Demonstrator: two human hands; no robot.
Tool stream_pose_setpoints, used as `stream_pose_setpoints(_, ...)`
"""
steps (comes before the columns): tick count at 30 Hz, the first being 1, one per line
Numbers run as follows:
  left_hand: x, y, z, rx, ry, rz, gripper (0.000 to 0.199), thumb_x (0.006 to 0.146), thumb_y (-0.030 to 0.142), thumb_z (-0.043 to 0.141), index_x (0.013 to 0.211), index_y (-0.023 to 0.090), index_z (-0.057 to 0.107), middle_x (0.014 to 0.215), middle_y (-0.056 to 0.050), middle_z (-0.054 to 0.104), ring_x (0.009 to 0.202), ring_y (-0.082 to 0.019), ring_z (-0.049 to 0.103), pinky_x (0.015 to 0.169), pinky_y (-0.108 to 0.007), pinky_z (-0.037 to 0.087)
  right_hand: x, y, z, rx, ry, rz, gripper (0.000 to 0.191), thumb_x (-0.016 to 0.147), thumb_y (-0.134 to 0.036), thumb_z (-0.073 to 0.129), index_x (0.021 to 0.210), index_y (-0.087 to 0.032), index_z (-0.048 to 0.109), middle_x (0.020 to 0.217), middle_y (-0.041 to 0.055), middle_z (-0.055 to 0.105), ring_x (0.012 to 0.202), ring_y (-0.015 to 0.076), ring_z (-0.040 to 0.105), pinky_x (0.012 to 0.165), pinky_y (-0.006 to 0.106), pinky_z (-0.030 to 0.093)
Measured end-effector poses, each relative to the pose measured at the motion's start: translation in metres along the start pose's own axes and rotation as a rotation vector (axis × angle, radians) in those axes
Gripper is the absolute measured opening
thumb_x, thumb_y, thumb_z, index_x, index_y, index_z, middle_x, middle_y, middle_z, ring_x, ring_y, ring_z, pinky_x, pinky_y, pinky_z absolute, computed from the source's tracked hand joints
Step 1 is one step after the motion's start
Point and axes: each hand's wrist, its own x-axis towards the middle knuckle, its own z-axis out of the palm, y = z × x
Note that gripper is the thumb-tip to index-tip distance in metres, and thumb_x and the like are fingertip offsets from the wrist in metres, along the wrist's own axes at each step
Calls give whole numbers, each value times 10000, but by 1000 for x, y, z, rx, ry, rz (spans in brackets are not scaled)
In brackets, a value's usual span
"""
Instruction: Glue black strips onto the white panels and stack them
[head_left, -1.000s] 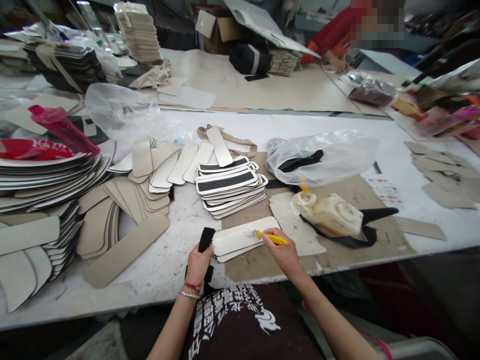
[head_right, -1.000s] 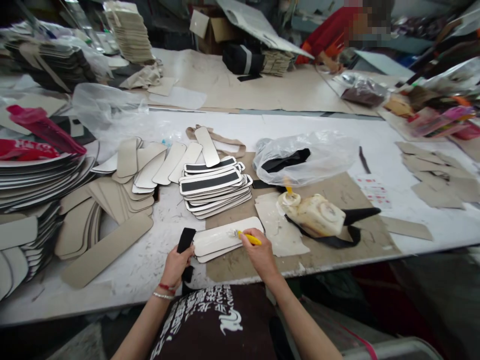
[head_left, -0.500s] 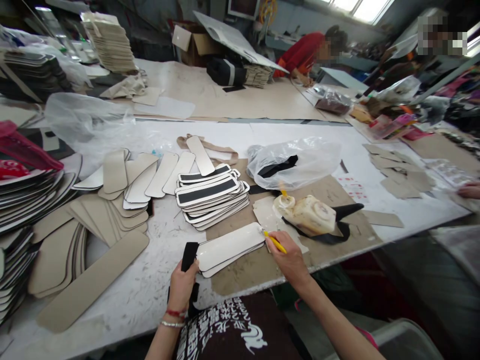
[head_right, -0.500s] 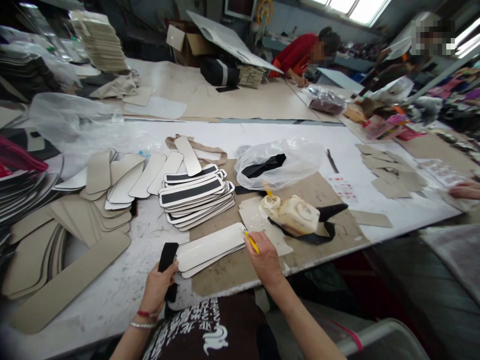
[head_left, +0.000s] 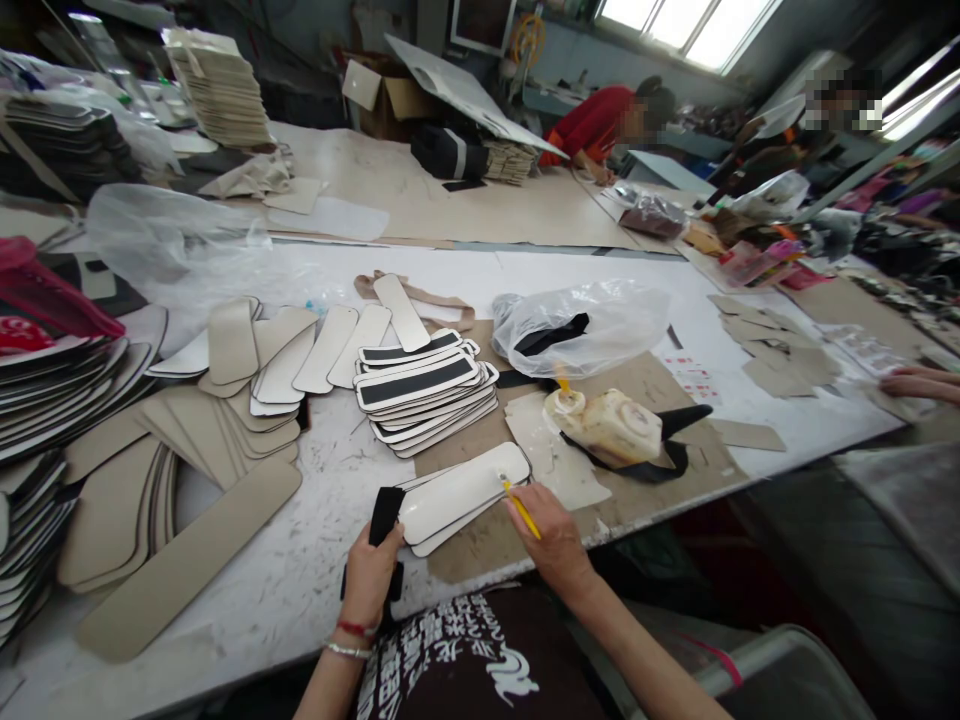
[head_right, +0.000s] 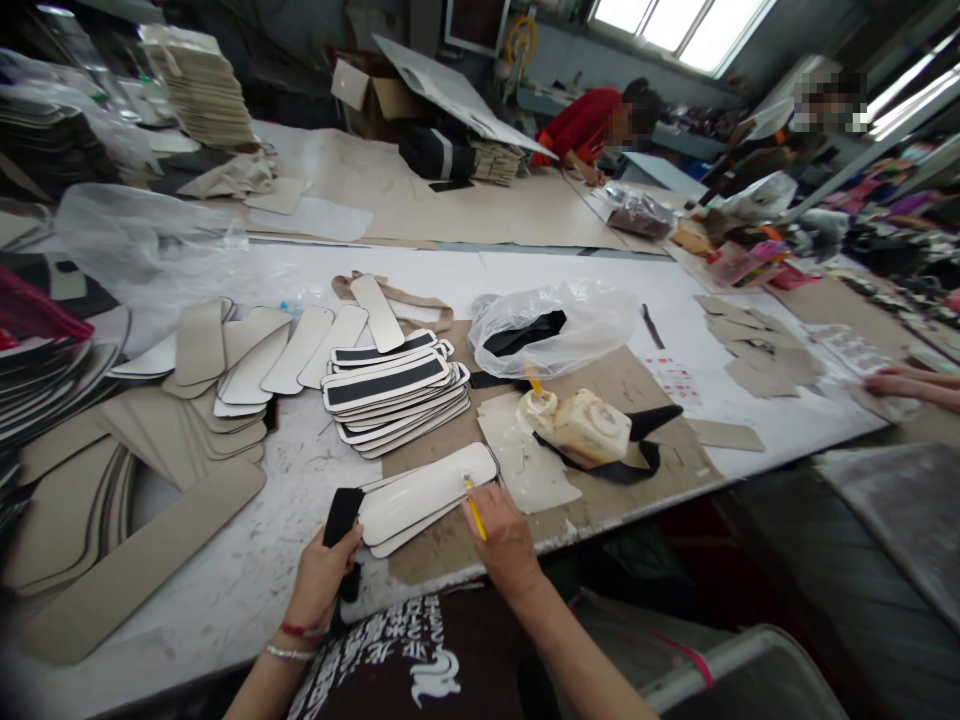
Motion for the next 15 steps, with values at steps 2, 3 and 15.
stream_pose_setpoints(2, 0, -1, -1, -3, -3, 8, 504, 522, 508, 630, 821, 103, 605, 495, 26, 513, 419, -95, 403, 406, -221, 320, 2, -1, 2, -58, 0, 3, 179, 850, -233, 397, 845, -182, 568, 757, 76, 568, 761, 192, 524, 704, 317, 420)
stream_pose_setpoints(3, 1, -1, -1, -4, -7, 13, 493, 528, 498, 627, 822, 103, 604, 497, 24, 514, 420, -95, 402, 405, -219, 319, 2, -5, 4, -56, -17, -6, 179, 848, -231, 399, 830, -182, 570, 751, 77, 569, 757, 192, 525, 702, 315, 421)
stream_pose_setpoints(15, 7, -6, -8, -54, -132, 10, 342, 572, 449, 625, 680, 133, 552, 447, 63, 429, 396, -65, 332, 394, -196, 268, -6, -71, 12, 714, -125, 478, 246, 773, -414, 488, 771, -179, 559, 620, -9, 540, 537, 118, 505, 507, 225, 414)
